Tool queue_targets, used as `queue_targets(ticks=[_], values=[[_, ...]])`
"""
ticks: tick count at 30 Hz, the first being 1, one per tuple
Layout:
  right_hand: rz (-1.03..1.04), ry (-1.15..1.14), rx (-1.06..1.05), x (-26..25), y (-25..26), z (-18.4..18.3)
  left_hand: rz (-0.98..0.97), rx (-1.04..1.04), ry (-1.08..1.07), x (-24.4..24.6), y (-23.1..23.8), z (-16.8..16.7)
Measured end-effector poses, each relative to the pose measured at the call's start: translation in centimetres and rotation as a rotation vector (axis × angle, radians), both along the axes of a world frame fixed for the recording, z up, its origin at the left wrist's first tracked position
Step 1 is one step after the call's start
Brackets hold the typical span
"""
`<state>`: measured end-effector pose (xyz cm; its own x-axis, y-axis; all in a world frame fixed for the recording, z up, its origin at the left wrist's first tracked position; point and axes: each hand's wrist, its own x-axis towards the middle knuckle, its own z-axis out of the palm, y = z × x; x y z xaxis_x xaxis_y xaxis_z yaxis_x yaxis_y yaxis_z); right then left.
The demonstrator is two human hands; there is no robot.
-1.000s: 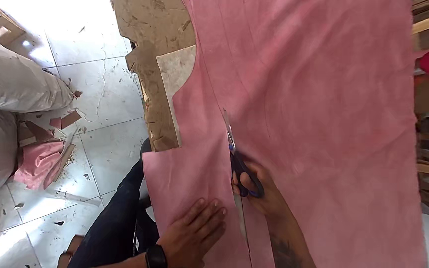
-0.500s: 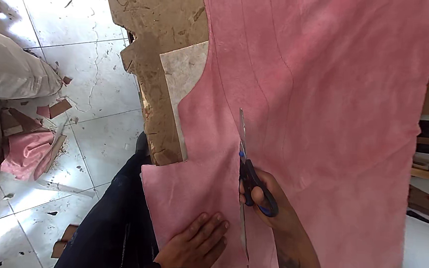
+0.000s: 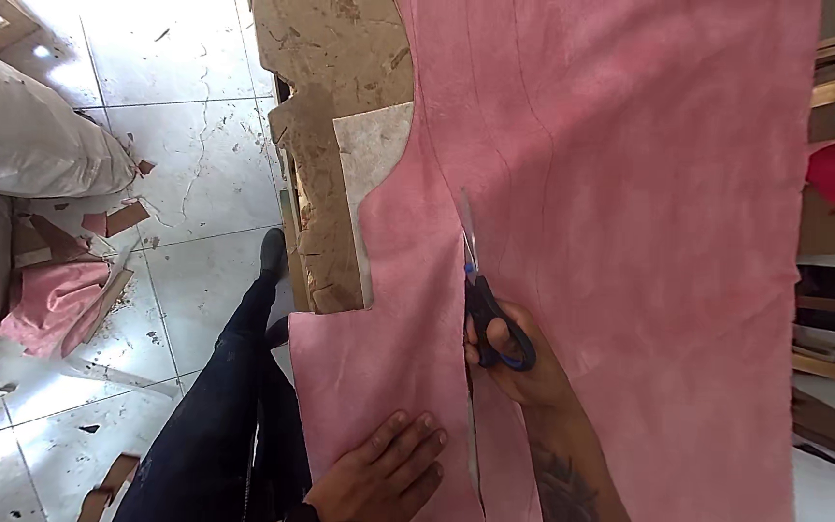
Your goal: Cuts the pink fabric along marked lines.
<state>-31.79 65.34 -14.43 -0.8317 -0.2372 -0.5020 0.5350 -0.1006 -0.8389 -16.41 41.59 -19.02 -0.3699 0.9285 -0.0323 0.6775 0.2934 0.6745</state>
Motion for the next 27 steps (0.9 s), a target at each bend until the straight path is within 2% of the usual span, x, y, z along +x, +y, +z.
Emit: queue_targets(ticks=[5, 11, 23, 25, 27], values=[[0.076, 0.046, 0.033, -2.4, 0.1, 0.3, -0.01, -0.001, -0.05, -0.5, -0.1, 0.4], [0.111, 0.02, 0.054, -2.8, 0.1, 0.6, -0.01, 0.01, -0.089, -0.6, -0.2, 0.6], [0.003, 0.004, 0.049, -5.1, -2.1, 0.1, -0.025, -0.007, -0.102, -0.8, -0.1, 0.9], [0.007, -0.001, 0.054, -5.1, -2.1, 0.2, -0.042, 0.015, -0.177, -1.2, -0.3, 1.3], [0.024, -0.005, 0.062, -5.3, -1.9, 0.1, 0.089, 0.133, -0.378, -3.4, -0.9, 2.1]])
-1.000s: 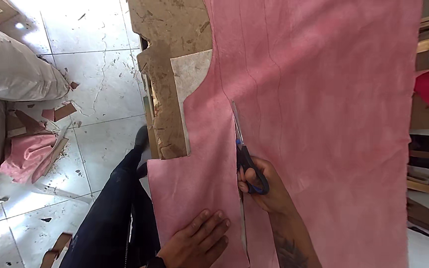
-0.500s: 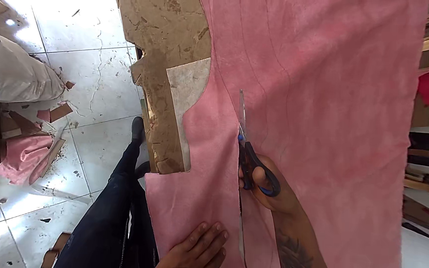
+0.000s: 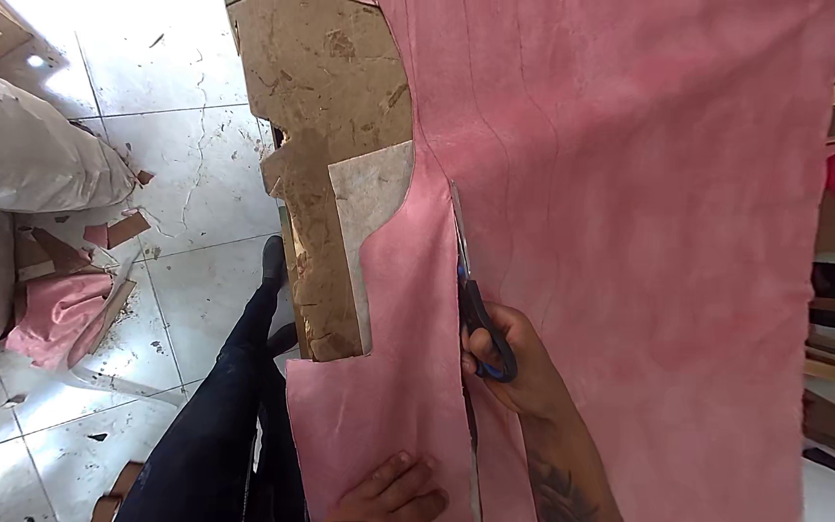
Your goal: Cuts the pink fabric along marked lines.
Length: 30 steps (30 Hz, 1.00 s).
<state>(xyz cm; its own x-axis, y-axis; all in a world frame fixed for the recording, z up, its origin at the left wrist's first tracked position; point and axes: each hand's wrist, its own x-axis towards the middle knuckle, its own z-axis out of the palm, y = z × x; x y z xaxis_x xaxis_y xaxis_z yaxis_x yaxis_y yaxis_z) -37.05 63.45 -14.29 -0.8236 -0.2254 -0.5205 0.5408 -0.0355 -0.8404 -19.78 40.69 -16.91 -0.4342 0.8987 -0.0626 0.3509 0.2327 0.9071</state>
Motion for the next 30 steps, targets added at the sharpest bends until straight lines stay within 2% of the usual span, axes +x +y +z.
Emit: queue_targets(ticks=[2, 4, 6, 8, 10, 12, 24, 30], values=[[-0.001, -0.008, -0.015, -0.1, 0.2, -0.1, 0.379, 0.121, -0.222, -5.7, -1.5, 2.1], [0.002, -0.018, -0.043, 0.0, 0.4, -0.1, 0.762, 0.197, -0.321, -14.4, -3.1, 3.7], [0.014, -0.013, -0.078, -0.3, 0.4, -0.3, 0.928, 0.188, -0.426, -22.7, -3.9, 4.0], [0.017, -0.009, -0.109, -0.3, 0.6, -0.3, 0.922, 0.224, -0.611, -27.3, -3.3, 3.7], [0.008, -0.013, -0.118, -0.3, 0.7, -0.3, 0.838, 0.204, -0.717, -28.7, -2.5, 3.1], [0.009, -0.011, -0.11, -0.3, 0.6, -0.2, 0.787, 0.166, -0.772, -29.0, -2.1, 2.7], [0.116, 0.038, -0.083, -4.6, -0.3, 0.6, 0.812, 0.18, -0.965, -29.9, -2.9, 3.3], [0.084, 0.025, -0.112, -4.6, -1.2, 1.1, 0.807, 0.178, -1.047, -30.3, -3.0, 3.1]])
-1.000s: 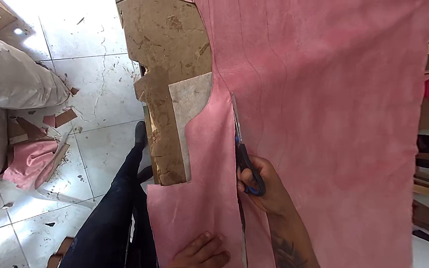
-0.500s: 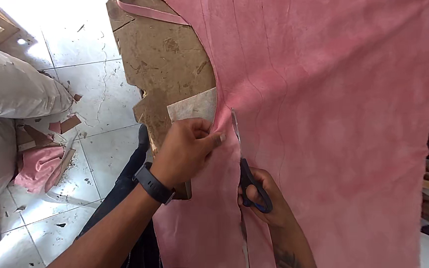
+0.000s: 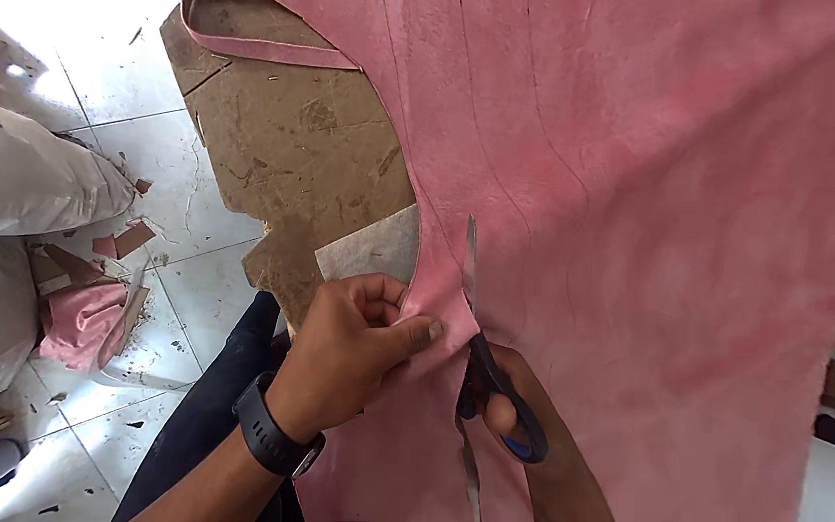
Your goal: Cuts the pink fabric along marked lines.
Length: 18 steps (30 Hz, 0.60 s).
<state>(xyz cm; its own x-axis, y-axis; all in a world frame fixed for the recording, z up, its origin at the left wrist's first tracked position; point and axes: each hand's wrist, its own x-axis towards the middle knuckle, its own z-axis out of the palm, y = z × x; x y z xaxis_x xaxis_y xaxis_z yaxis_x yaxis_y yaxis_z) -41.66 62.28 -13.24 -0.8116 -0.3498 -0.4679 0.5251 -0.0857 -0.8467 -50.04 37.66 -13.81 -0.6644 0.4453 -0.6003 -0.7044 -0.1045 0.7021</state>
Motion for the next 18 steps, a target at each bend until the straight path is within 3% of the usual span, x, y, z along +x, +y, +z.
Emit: queue_targets(ticks=[6, 18], values=[[-0.103, -0.07, 0.141, 0.6, -0.7, 0.4, -0.036, -0.018, -0.04, -0.1, -0.3, -0.2], [0.01, 0.012, -0.004, -4.3, -0.4, -0.2, -0.062, 0.0, -0.062, 0.4, -0.8, -0.6]])
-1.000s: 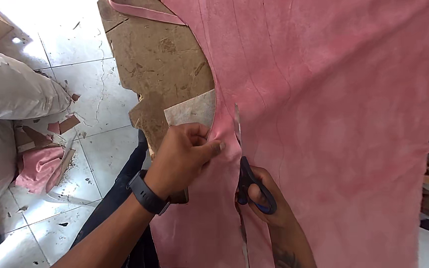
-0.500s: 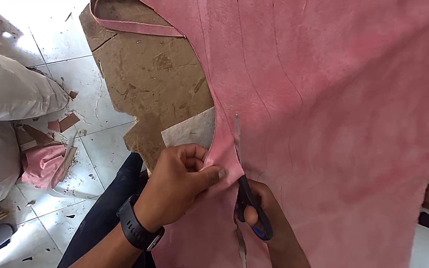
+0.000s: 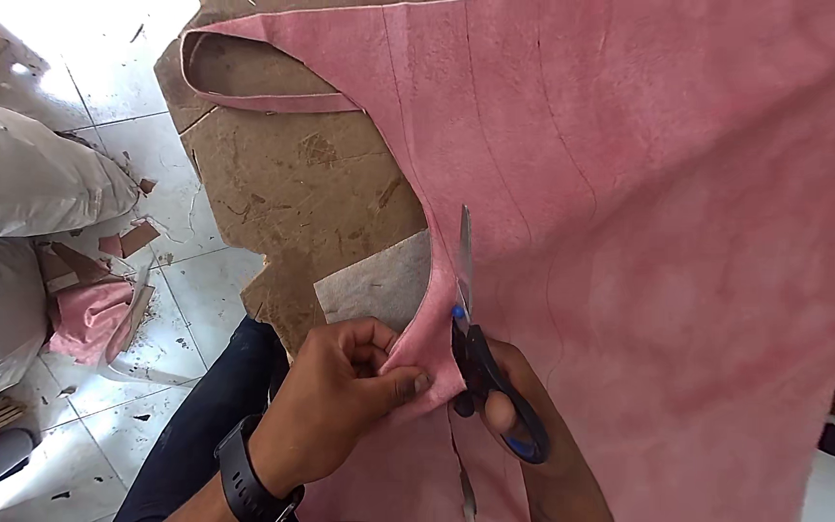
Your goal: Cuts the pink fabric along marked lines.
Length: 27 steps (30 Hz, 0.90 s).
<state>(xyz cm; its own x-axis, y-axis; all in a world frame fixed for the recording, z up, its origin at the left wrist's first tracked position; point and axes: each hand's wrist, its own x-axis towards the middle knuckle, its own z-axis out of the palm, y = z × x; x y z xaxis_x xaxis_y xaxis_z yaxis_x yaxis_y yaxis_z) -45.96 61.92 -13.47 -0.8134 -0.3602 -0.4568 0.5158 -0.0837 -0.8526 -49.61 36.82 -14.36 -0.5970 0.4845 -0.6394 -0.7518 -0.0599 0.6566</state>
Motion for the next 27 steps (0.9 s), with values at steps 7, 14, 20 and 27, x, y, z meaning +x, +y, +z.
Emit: queue_targets(ticks=[7, 14, 20, 27], values=[[0.031, -0.02, 0.044, -1.1, -0.3, 0.5, 0.028, 0.054, -0.009, -0.2, -0.2, -0.2], [-0.057, -0.082, 0.097, -1.5, -1.3, 0.8, 0.016, 0.091, -0.018, 0.0, -0.6, -0.4], [-0.097, -0.085, 0.031, -2.4, -1.9, 0.5, 0.016, 0.115, -0.031, 0.4, -1.1, -0.6], [-0.048, -0.016, 0.011, -5.1, -2.4, 0.3, 0.021, 0.14, -0.043, 1.2, -1.5, -0.8]])
